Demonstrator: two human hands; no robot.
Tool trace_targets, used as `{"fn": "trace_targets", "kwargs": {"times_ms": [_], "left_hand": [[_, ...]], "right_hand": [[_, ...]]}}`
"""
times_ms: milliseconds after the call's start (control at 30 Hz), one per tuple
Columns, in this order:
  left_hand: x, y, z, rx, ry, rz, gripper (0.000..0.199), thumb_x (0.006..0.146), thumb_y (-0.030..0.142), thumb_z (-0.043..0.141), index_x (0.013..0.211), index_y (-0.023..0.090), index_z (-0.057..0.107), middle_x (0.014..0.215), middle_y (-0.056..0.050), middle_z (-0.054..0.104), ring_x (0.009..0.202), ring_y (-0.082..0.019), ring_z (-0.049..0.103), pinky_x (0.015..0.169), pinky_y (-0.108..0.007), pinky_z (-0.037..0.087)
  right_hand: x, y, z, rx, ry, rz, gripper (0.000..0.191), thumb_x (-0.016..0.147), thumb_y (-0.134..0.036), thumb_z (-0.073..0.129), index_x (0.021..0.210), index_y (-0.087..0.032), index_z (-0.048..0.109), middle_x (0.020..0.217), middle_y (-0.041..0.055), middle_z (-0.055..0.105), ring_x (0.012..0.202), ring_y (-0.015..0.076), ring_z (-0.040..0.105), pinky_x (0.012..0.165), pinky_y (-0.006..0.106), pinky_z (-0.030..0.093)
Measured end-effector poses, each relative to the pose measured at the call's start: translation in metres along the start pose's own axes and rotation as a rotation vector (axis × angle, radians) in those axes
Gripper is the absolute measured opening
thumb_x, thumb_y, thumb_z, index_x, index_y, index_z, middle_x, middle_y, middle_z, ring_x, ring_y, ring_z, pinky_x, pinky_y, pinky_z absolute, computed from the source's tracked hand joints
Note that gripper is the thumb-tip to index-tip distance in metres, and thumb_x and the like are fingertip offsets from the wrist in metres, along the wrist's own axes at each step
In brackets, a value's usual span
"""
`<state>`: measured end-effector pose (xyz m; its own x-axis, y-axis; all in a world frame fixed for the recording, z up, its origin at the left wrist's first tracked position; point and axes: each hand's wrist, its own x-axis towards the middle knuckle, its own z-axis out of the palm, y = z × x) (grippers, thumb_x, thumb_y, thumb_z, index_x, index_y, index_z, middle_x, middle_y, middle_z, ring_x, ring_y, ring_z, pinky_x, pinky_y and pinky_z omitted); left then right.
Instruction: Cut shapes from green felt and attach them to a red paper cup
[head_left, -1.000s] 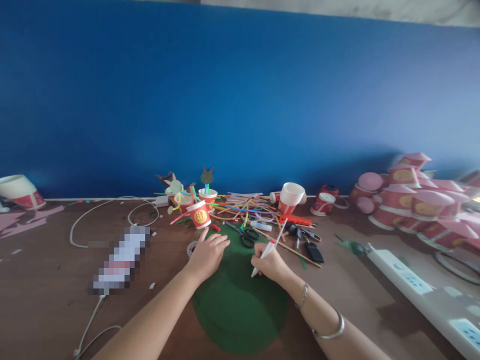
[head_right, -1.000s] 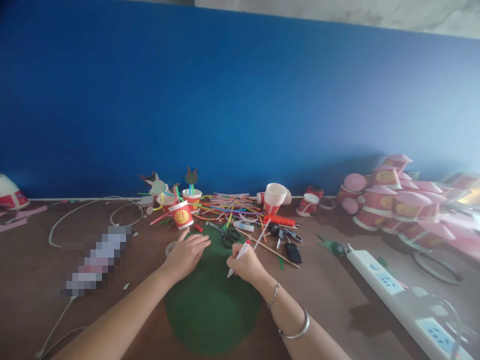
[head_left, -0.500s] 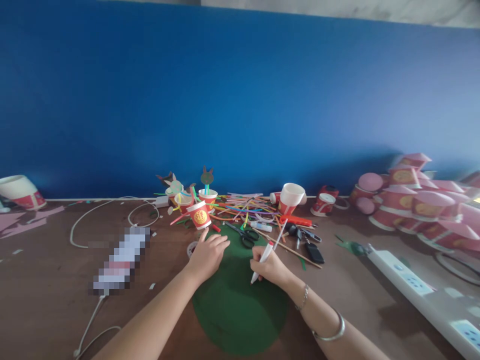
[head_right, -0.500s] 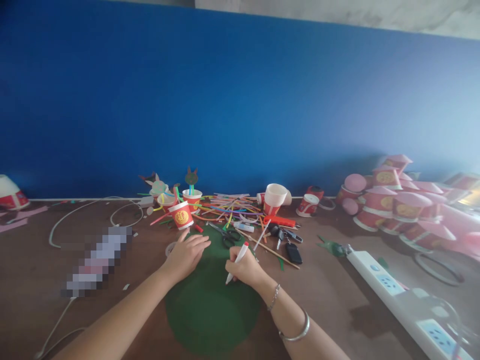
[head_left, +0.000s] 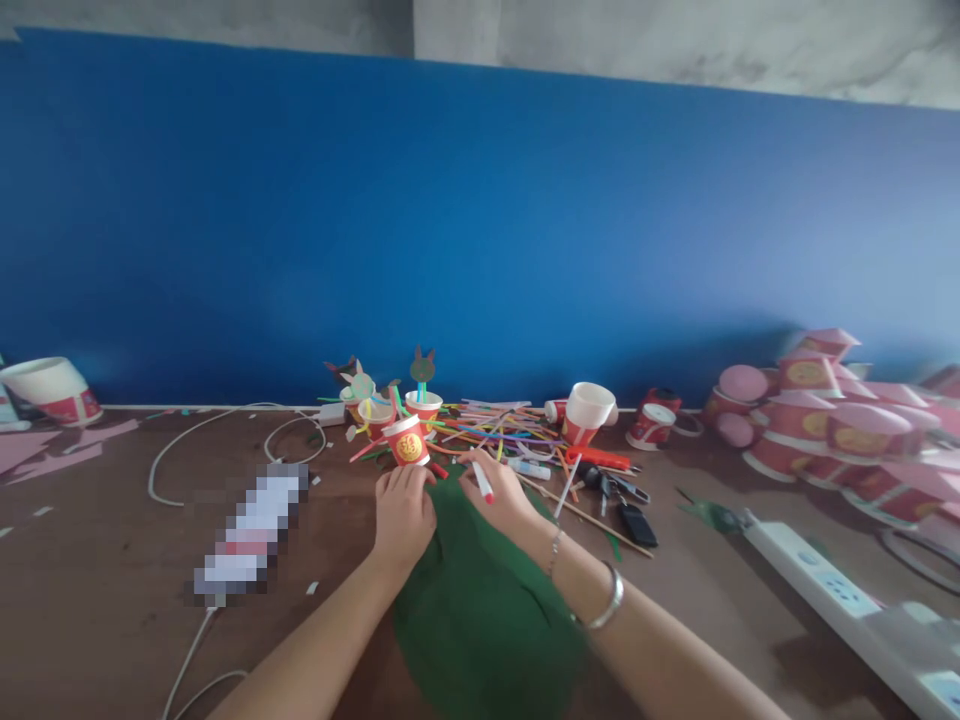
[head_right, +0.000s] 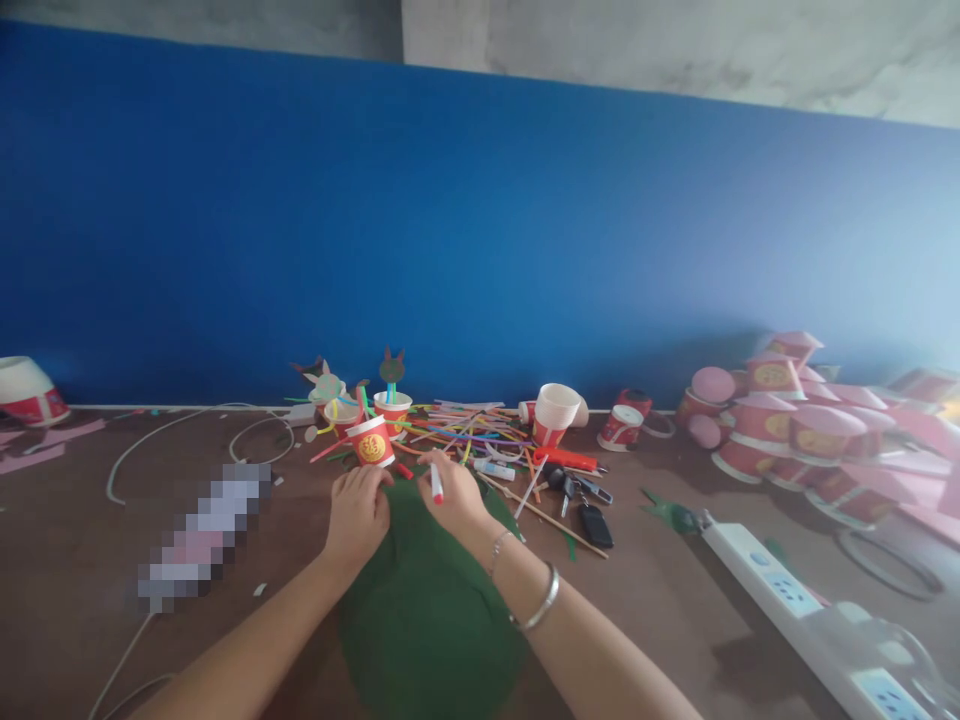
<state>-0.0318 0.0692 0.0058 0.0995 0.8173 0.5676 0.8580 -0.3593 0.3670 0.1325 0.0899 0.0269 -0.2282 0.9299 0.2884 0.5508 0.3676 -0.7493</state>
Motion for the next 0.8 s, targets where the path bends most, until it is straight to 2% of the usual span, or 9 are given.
{"fn": "trace_targets", "kwargs": {"times_ms": [133,200,267,333,400,500,633,700,800], "left_hand": [[-0.001,-0.001,-0.004,0.005,-0.047,0.083,0.021,0.071,0.004,0.043,0.075,0.020,0.055,0.079,-0.004,0.061,0.086,-0.022,0.054,0.086,-0.040,0.035],[-0.004,0.003,-0.003,-0.002,-0.112,0.179,0.020,0.073,0.006,0.044,0.078,0.020,0.058,0.080,-0.005,0.063,0.088,-0.022,0.054,0.089,-0.041,0.034],[-0.009,0.011,0.001,-0.036,-0.223,0.291,0.021,0.077,0.009,0.044,0.085,0.019,0.061,0.085,-0.005,0.065,0.090,-0.021,0.055,0.090,-0.038,0.036],[-0.014,0.018,0.006,-0.097,-0.365,0.407,0.026,0.082,0.017,0.045,0.104,0.020,0.059,0.106,-0.005,0.063,0.104,-0.021,0.052,0.094,-0.037,0.036],[-0.018,0.022,0.011,-0.141,-0.500,0.492,0.037,0.086,0.031,0.044,0.122,0.022,0.048,0.128,-0.005,0.051,0.120,-0.021,0.043,0.101,-0.038,0.031],[-0.020,0.020,0.016,-0.126,-0.612,0.479,0.043,0.090,0.039,0.036,0.131,0.026,0.038,0.139,-0.004,0.039,0.129,-0.020,0.032,0.107,-0.043,0.023],[-0.017,0.008,0.017,-0.104,-0.614,0.391,0.040,0.092,0.034,0.031,0.130,0.026,0.039,0.142,-0.003,0.035,0.131,-0.019,0.027,0.108,-0.043,0.021],[-0.015,0.004,0.017,-0.128,-0.606,0.365,0.039,0.092,0.032,0.032,0.130,0.026,0.039,0.142,-0.003,0.035,0.131,-0.019,0.027,0.108,-0.043,0.022],[-0.014,0.000,0.017,-0.165,-0.620,0.350,0.040,0.091,0.030,0.034,0.131,0.027,0.038,0.142,-0.003,0.035,0.132,-0.018,0.027,0.109,-0.042,0.021]], "right_hand": [[0.018,-0.004,0.021,0.003,-0.016,-0.016,0.017,0.081,-0.032,0.050,0.088,-0.021,0.060,0.068,0.0009,0.063,0.062,0.0150,0.057,0.060,0.023,0.040],[0.015,-0.002,0.022,0.063,0.020,0.026,0.029,0.088,-0.038,0.037,0.090,-0.020,0.059,0.066,0.0009,0.062,0.063,0.0144,0.056,0.061,0.023,0.040],[0.007,0.003,0.017,0.195,0.112,0.141,0.039,0.088,-0.045,0.032,0.096,-0.018,0.059,0.062,0.0000,0.059,0.061,0.0143,0.054,0.059,0.023,0.040],[-0.004,0.008,0.007,0.263,0.211,0.249,0.043,0.086,-0.050,0.035,0.088,-0.017,0.062,0.060,-0.0005,0.055,0.059,0.0139,0.051,0.056,0.023,0.038],[-0.015,0.012,-0.001,0.347,0.250,0.318,0.043,0.084,-0.051,0.038,0.083,-0.017,0.064,0.058,-0.0013,0.051,0.054,0.0131,0.047,0.051,0.024,0.035],[-0.029,0.014,-0.009,0.485,0.234,0.348,0.032,0.079,-0.044,0.047,0.075,-0.016,0.063,0.050,-0.0027,0.048,0.048,0.0117,0.043,0.046,0.023,0.032],[-0.046,0.016,-0.010,0.568,0.103,0.370,0.014,0.074,-0.030,0.053,0.067,-0.018,0.055,0.046,-0.0035,0.052,0.044,0.0104,0.044,0.043,0.021,0.030],[-0.052,0.019,-0.012,0.531,0.013,0.369,0.017,0.073,-0.028,0.053,0.059,-0.018,0.050,0.047,-0.0028,0.054,0.044,0.0096,0.045,0.043,0.020,0.031],[-0.056,0.025,-0.016,0.426,-0.004,0.327,0.024,0.074,-0.031,0.053,0.055,-0.018,0.046,0.043,-0.0032,0.053,0.041,0.0088,0.044,0.043,0.020,0.031]]}}
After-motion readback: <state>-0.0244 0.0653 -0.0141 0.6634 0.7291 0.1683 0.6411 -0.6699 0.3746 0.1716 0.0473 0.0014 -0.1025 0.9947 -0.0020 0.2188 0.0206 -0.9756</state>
